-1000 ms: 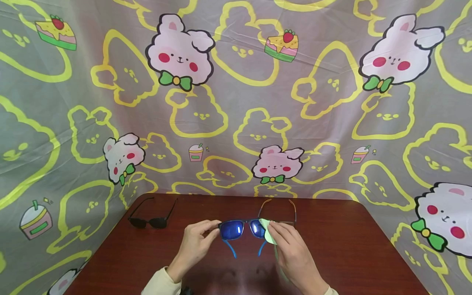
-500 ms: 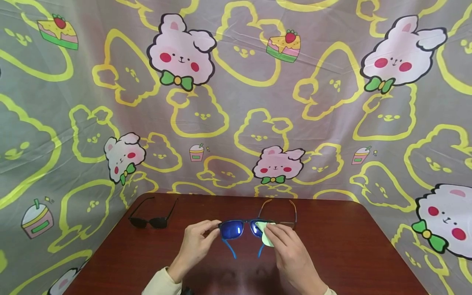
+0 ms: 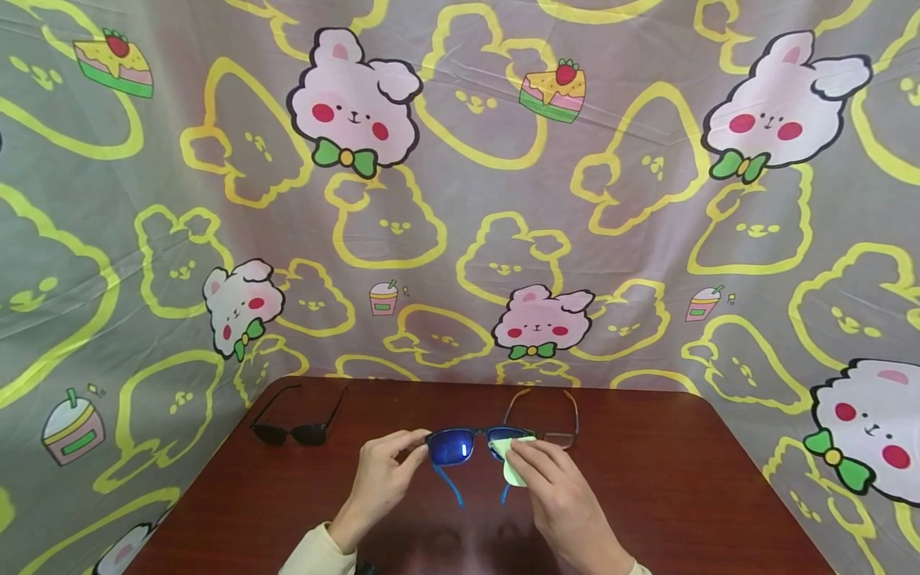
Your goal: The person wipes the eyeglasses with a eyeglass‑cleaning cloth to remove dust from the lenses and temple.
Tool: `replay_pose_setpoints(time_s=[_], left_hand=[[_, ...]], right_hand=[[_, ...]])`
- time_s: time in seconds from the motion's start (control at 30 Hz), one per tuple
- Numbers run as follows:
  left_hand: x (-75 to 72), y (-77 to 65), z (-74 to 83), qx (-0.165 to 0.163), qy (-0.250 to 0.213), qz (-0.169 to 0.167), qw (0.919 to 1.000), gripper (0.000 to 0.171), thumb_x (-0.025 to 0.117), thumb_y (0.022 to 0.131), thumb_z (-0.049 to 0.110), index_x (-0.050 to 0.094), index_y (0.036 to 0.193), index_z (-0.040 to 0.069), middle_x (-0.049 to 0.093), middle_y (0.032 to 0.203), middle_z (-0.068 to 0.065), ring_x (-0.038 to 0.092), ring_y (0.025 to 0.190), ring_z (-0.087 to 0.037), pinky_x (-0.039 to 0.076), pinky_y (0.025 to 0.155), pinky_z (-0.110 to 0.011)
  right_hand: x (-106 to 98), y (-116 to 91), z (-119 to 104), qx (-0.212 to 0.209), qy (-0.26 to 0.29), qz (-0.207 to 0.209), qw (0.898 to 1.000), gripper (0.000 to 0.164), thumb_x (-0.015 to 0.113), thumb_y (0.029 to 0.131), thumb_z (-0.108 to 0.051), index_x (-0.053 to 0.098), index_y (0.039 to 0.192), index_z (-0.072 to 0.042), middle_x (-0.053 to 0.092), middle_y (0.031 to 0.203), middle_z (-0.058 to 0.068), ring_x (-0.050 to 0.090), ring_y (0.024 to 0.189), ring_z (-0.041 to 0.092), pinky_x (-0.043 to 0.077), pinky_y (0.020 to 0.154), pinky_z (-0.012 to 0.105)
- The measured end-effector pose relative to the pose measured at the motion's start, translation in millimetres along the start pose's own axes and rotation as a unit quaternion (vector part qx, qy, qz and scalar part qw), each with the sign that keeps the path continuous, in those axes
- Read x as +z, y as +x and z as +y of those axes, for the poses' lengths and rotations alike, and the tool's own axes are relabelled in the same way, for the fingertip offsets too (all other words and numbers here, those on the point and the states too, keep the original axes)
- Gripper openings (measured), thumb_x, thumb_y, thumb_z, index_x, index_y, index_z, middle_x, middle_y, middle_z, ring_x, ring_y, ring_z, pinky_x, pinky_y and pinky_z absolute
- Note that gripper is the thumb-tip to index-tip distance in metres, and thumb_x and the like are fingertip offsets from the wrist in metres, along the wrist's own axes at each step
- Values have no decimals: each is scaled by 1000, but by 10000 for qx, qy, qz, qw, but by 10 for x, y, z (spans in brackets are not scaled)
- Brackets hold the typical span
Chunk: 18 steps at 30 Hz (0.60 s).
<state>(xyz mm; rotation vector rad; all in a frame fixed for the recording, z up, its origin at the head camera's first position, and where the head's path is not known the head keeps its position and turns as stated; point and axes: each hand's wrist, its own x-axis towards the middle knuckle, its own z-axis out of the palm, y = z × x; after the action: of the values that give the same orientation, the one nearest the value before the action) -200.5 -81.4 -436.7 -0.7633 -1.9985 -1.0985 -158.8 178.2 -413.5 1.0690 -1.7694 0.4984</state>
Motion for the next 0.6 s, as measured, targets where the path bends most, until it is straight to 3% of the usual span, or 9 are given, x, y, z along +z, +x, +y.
replay_pose_setpoints(time_s=[0.2,0.4,0.6], left_hand=[[11,-14,-3,103,7,71,9999,19,76,77,2,73,95,9,70,83,5,61,70,-2,44,52,-13],[15,-30,1,-7,-94,-105,9999,16,74,81,8,73,97,12,69,85,7,61,73,0,44,54,-13],[39,-31,5,215,-185,-46,9996,16,74,82,9,73,97,12,69,84,7,56,67,1,43,53,-12]], right_hand=[[8,5,-16,27,2,-64,10000,37,33,101,-8,67,107,6,64,110,16,56,97,33,36,98,23],[-7,5,-16,116,-5,-124,9999,37,33,102,-10,66,109,6,63,112,17,56,98,33,34,100,21],[-7,-1,-19,185,-48,-125,9997,37,33,102,-11,66,110,6,63,112,16,56,99,33,33,101,20]])
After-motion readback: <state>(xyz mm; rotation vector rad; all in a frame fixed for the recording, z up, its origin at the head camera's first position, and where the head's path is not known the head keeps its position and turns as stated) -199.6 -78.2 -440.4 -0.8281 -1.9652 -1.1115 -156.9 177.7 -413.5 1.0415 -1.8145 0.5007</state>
